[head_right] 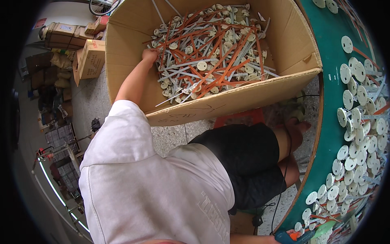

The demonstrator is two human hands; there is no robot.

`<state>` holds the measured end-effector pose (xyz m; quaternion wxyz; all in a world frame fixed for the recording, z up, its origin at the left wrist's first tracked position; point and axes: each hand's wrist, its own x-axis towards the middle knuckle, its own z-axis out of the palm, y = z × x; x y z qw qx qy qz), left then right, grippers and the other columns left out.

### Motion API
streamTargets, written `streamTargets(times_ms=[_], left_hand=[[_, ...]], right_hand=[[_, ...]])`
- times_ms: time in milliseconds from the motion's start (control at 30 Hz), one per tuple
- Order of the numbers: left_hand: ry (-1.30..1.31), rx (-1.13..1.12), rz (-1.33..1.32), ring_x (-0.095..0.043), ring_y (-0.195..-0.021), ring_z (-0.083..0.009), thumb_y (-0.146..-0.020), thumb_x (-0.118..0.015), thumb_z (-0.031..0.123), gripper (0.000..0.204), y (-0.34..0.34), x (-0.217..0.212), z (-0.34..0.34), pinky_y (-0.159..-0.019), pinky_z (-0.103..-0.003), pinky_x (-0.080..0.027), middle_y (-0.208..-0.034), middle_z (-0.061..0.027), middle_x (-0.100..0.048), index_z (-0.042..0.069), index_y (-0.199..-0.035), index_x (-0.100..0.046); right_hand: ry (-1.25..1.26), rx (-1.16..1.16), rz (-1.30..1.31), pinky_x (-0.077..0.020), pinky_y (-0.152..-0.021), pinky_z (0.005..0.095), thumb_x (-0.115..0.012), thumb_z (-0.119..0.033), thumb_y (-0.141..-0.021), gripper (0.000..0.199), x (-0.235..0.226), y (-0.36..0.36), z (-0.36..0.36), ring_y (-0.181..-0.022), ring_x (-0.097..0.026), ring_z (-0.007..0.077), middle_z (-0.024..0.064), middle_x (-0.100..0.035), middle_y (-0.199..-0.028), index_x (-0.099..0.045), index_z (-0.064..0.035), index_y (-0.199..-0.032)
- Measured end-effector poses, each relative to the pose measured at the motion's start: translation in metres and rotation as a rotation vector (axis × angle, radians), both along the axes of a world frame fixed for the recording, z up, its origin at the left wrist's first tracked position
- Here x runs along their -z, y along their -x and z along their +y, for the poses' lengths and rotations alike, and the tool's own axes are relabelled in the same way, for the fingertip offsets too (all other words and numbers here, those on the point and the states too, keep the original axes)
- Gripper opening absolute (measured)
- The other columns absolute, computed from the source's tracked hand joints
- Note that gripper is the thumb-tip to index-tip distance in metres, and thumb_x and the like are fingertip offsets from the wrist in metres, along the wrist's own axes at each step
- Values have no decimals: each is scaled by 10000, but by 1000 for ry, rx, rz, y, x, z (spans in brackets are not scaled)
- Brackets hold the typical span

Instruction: Assembling small circular white parts onto sticks using a hot glue gun.

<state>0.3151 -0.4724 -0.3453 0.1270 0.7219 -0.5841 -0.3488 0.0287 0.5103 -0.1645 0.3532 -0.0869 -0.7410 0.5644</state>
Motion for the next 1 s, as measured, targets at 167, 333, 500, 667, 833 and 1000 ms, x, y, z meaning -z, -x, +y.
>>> streamTargets(times_ms=[167, 333, 500, 667, 833, 1000], left_hand=[[135, -11, 38, -581, -542, -111, -822, -733, 108, 91, 10, -4, -1, -493, -282, -430, -672, -35, -655, 28, -862, -745], [165, -49, 166, -618, -563, -117, -832, -735, 108, 124, 12, -11, -13, -530, -294, -483, -714, -40, -677, 4, -900, -741], [256, -107, 362, -630, -572, -122, -833, -730, 97, 152, 23, -13, -16, -551, -295, -507, -727, -41, -683, -5, -945, -739], [404, -38, 363, -623, -552, -121, -845, -725, 132, 172, 91, -55, -3, -565, -286, -507, -739, -44, -690, -1, -954, -739], [599, 191, 543, -649, -644, -100, -840, -726, 167, 140, 156, -113, -2, -618, -264, -501, -704, -33, -695, 53, -917, -755], [710, 196, 424, -647, -704, -66, -882, -706, 138, 161, 122, -119, -37, -601, -220, -474, -749, -7, -680, -4, -955, -728]], right_hand=[[49, -9, -7, -543, -779, 447, -678, -358, -869, 385, 1, -1, 7, -887, -627, 280, 98, -611, -1048, -526, -142, -1149], [95, -23, -11, -544, -785, 448, -680, -367, -868, 408, 0, 1, 12, -903, -629, 281, 100, -612, -1068, -524, -147, -1173], [145, -33, 7, -546, -790, 450, -681, -376, -866, 431, -2, 7, 17, -918, -632, 283, 101, -613, -1088, -521, -151, -1198], [190, -56, 17, -547, -796, 451, -683, -384, -865, 455, -3, 16, 19, -934, -634, 284, 103, -614, -1109, -518, -156, -1222], [220, -89, 10, -548, -802, 453, -685, -393, -864, 479, -13, 24, 25, -949, -636, 286, 104, -616, -1129, -515, -161, -1247], [287, -115, 19, -550, -807, 454, -687, -402, -862, 503, -4, 40, 20, -964, -639, 288, 106, -617, -1149, -513, -166, -1271]])
